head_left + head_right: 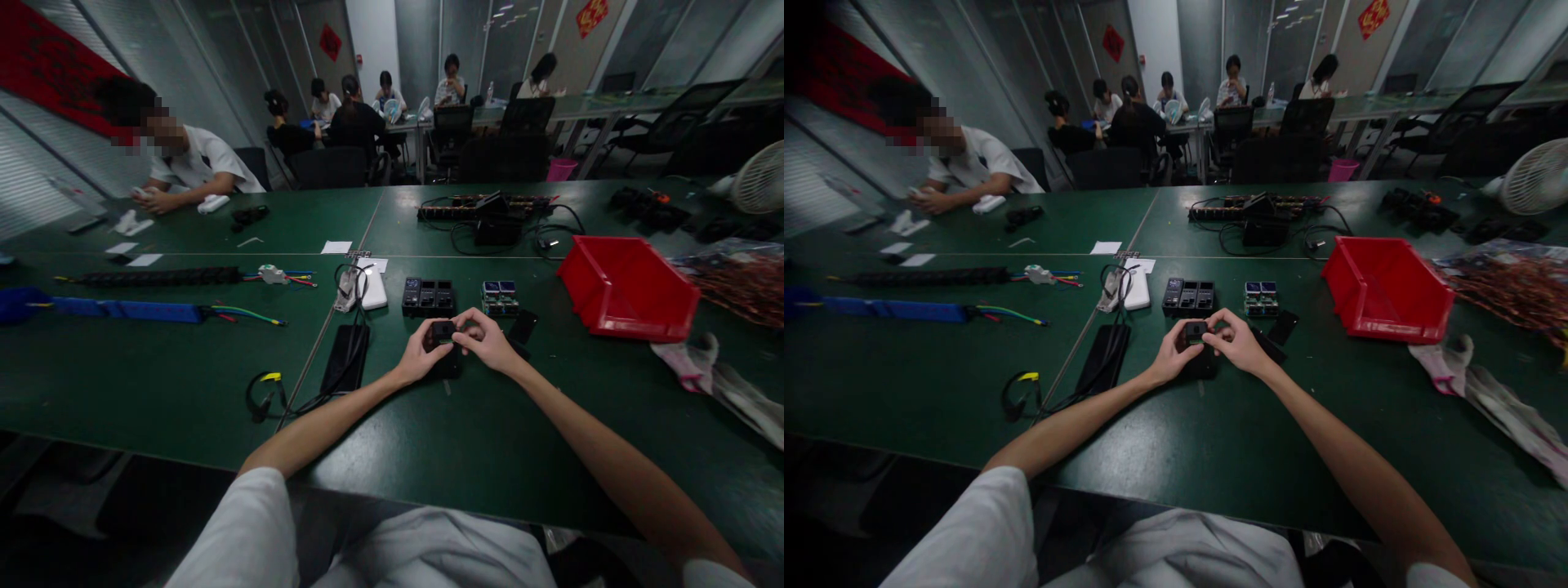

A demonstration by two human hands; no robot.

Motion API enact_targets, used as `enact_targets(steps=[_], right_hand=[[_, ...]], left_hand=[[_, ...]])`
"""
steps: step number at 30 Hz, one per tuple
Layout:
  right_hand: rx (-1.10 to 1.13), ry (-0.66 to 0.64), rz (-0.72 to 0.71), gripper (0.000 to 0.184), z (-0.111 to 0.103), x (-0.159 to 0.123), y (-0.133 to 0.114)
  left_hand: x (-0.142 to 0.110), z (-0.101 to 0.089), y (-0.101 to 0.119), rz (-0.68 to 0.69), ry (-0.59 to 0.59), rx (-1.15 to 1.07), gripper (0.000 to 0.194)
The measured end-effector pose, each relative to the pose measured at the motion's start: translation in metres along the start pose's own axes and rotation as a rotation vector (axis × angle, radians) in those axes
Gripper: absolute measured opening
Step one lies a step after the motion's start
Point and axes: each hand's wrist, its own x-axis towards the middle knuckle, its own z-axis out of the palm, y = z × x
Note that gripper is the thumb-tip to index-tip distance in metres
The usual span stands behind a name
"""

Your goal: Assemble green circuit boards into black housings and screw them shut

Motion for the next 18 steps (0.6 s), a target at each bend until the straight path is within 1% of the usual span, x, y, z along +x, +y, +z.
enact_targets(steps=[5, 7, 9, 11, 13, 15, 18], right_hand=[[0.009, 0.021, 0.005, 0.030, 0.001, 0.000, 0.003], [0.013, 0.047, 0.006, 0.031, 0.000, 0.001, 0.007], [0.005, 0.107, -0.001, 0.032, -0.001, 0.003, 0.011], [-0.001, 0.202, -0.016, 0.032, -0.004, 0.006, 0.015], [0.012, 0.281, -0.018, 0.032, -0.008, 0.008, 0.018], [0.039, 0.315, 0.002, 0.032, -0.010, 0.010, 0.019], [0.087, 0.320, 0.042, 0.032, -0.009, 0.011, 0.018]], left_hand=[[0.001, 0.000, -0.003, -0.020, -0.007, -0.019, 0.054], [0.002, 0.000, -0.006, -0.049, -0.010, -0.048, 0.057], [0.002, -0.001, -0.009, -0.110, -0.038, -0.099, 0.061], [0.002, -0.001, -0.013, -0.187, -0.089, -0.144, 0.065], [0.003, -0.002, -0.015, -0.231, -0.123, -0.152, 0.067], [0.004, -0.003, -0.015, -0.227, -0.121, -0.134, 0.065], [0.006, -0.004, -0.014, -0.187, -0.066, -0.091, 0.059]])
